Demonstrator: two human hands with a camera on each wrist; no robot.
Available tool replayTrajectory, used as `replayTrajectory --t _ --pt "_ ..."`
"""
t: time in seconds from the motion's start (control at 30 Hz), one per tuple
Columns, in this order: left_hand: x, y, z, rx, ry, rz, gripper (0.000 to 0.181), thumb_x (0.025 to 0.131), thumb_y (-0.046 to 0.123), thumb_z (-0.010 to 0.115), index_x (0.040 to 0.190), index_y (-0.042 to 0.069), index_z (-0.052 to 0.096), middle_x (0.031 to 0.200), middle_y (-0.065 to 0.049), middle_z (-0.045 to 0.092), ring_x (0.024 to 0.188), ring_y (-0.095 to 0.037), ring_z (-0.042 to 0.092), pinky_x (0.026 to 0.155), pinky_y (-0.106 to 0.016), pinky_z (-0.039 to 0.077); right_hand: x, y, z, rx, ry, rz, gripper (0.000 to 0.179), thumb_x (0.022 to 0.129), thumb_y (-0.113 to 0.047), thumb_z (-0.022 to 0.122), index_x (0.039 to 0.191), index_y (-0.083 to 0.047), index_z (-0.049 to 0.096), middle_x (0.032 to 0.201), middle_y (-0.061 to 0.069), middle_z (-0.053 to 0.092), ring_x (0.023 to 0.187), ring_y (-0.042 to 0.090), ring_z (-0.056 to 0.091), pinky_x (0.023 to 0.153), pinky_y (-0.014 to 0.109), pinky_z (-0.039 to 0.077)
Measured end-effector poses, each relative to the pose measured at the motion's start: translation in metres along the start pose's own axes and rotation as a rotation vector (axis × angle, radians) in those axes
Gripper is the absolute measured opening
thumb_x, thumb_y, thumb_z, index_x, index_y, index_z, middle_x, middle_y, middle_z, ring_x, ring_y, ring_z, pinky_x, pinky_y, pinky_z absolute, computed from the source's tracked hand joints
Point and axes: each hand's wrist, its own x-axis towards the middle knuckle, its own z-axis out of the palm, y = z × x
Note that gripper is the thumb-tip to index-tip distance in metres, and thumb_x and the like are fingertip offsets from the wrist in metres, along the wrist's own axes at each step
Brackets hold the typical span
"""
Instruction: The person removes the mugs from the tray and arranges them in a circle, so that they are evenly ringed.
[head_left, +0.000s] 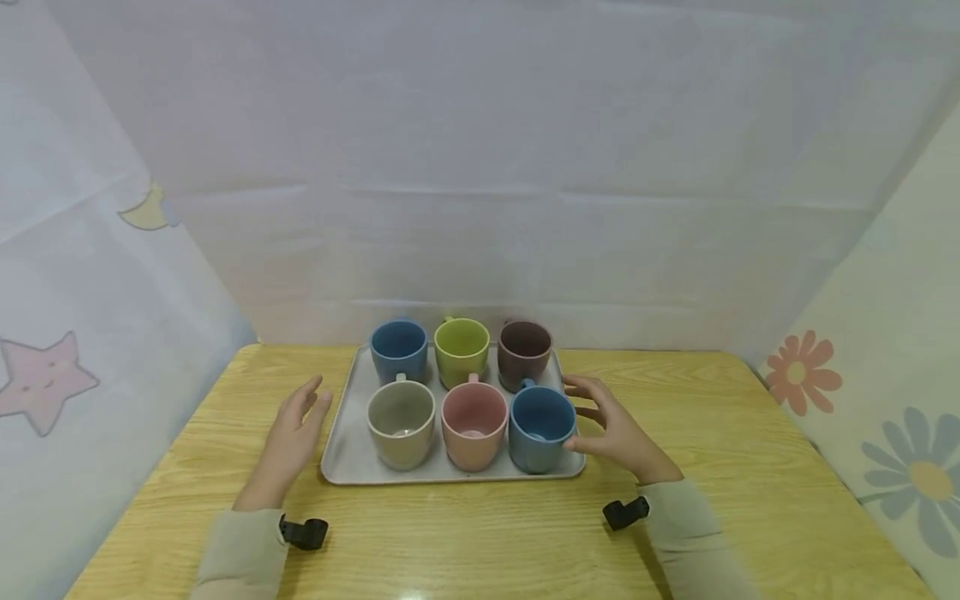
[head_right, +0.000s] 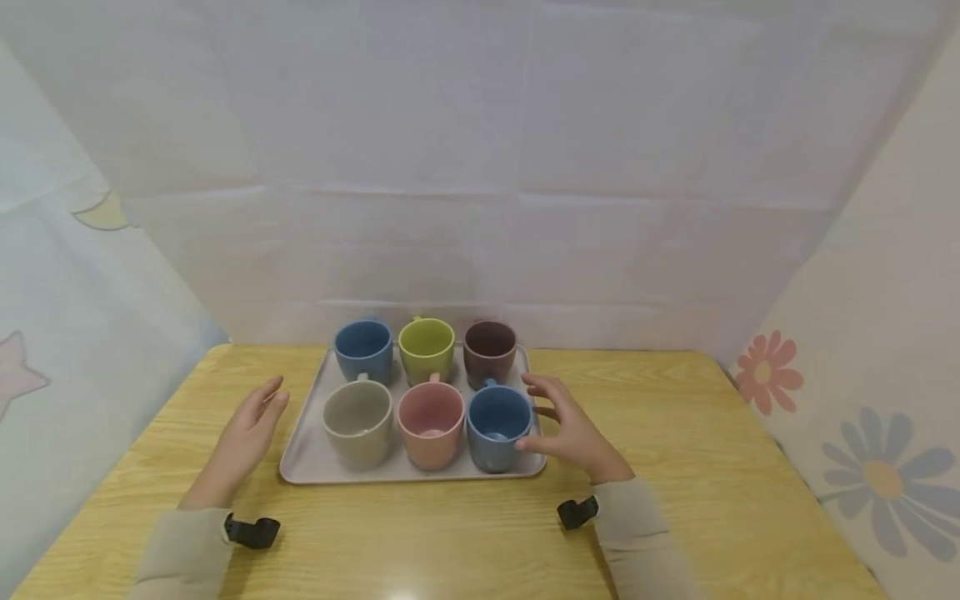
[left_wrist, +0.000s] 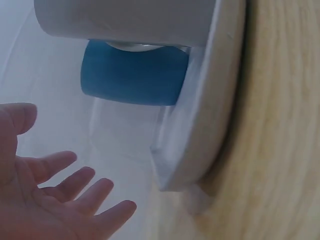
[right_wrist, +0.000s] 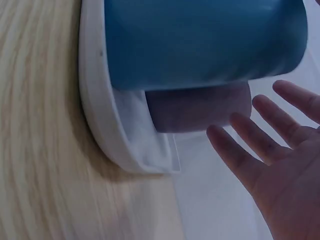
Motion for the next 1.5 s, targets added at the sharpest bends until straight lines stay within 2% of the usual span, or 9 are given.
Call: replayTrajectory --t 0.1,0.23,0.4,0.53,0.67,0.77,0.83,1.17,1.5 --pt "-0.002 -0.006 0.001 -0.03 -0.054 -0.056 0.078 0.109 0.053 0.031 0.16 -0.003 0.015 0.162 -0.033 0.014 0.147 -0.053 0.02 0.117 -0.069 0.022 0.001 0.001 0.007 0.008 -0.007 0.013 0.092 0.08 -0.017 0.089 0.156 -0.014 0.038 0.154 0.01 0.041 0.134 0.04 0.042 0.108 0.059 0.042" --pt "0.0 -0.015 0.006 -0.084 -0.099 -0.106 0.079 0.108 0.054 0.033 0.161 -0.002 0.016 0.165 -0.027 0.017 0.148 -0.049 0.023 0.118 -0.064 0.026 0.0 0.0 0.015 0.022 0.005 0.045 0.095 0.076 -0.014 0.091 0.155 -0.008 0.039 0.151 0.009 0.046 0.133 0.028 0.046 0.11 0.049 0.043" --pt "0.002 -0.02 0.009 -0.153 -0.133 -0.133 0.075 0.109 0.048 0.036 0.161 -0.002 0.015 0.165 -0.025 0.017 0.149 -0.045 0.024 0.119 -0.058 0.029 -0.001 -0.002 0.02 0.041 0.027 0.067 0.095 0.076 -0.012 0.091 0.155 -0.007 0.038 0.15 0.007 0.048 0.133 0.027 0.048 0.11 0.054 0.042" --pt "0.005 -0.025 0.011 -0.205 -0.141 -0.119 0.067 0.111 0.037 0.039 0.16 -0.003 0.018 0.164 -0.026 0.022 0.15 -0.042 0.024 0.12 -0.055 0.029 -0.001 -0.001 0.019 0.041 0.049 0.06 0.092 0.077 -0.01 0.09 0.154 -0.01 0.04 0.148 0.006 0.051 0.131 0.03 0.051 0.108 0.055 0.044" --pt "0.006 -0.033 0.012 -0.273 -0.138 -0.106 0.059 0.111 0.027 0.04 0.16 -0.002 0.021 0.163 -0.024 0.027 0.15 -0.036 0.028 0.118 -0.034 0.036 -0.001 0.001 0.019 0.057 0.047 0.058 0.089 0.079 -0.009 0.088 0.154 -0.014 0.041 0.148 0.006 0.05 0.13 0.03 0.051 0.107 0.056 0.044" --pt "0.006 -0.04 0.012 -0.307 -0.135 -0.093 0.058 0.111 0.024 0.042 0.16 0.0 0.023 0.163 -0.022 0.029 0.149 -0.033 0.029 0.107 -0.013 0.039 -0.001 0.004 0.019 0.074 0.045 0.053 0.088 0.08 -0.008 0.087 0.154 -0.017 0.041 0.148 0.007 0.049 0.13 0.032 0.051 0.106 0.059 0.043" --pt "0.006 -0.043 0.011 -0.313 -0.132 -0.078 0.058 0.111 0.024 0.043 0.16 0.0 0.023 0.162 -0.022 0.03 0.149 -0.034 0.03 0.101 -0.006 0.038 -0.001 0.005 0.019 0.085 0.044 0.05 0.088 0.08 -0.007 0.087 0.154 -0.018 0.041 0.148 0.008 0.049 0.13 0.033 0.05 0.105 0.061 0.042" --pt "0.003 -0.046 0.009 -0.319 -0.128 -0.074 0.06 0.111 0.025 0.045 0.16 -0.001 0.023 0.161 -0.024 0.03 0.149 -0.036 0.03 0.101 -0.006 0.039 0.001 0.006 0.023 0.087 0.04 0.059 0.086 0.081 -0.008 0.086 0.153 -0.019 0.041 0.147 0.007 0.049 0.129 0.033 0.05 0.105 0.062 0.041" --pt "0.0 -0.052 0.008 -0.294 -0.111 -0.097 0.063 0.11 0.029 0.048 0.16 0.001 0.023 0.161 -0.021 0.033 0.148 -0.034 0.032 0.098 -0.003 0.039 0.002 0.004 0.022 -0.005 0.056 0.08 0.085 0.077 -0.015 0.091 0.15 -0.019 0.048 0.144 0.006 0.055 0.127 0.032 0.055 0.102 0.06 0.047"
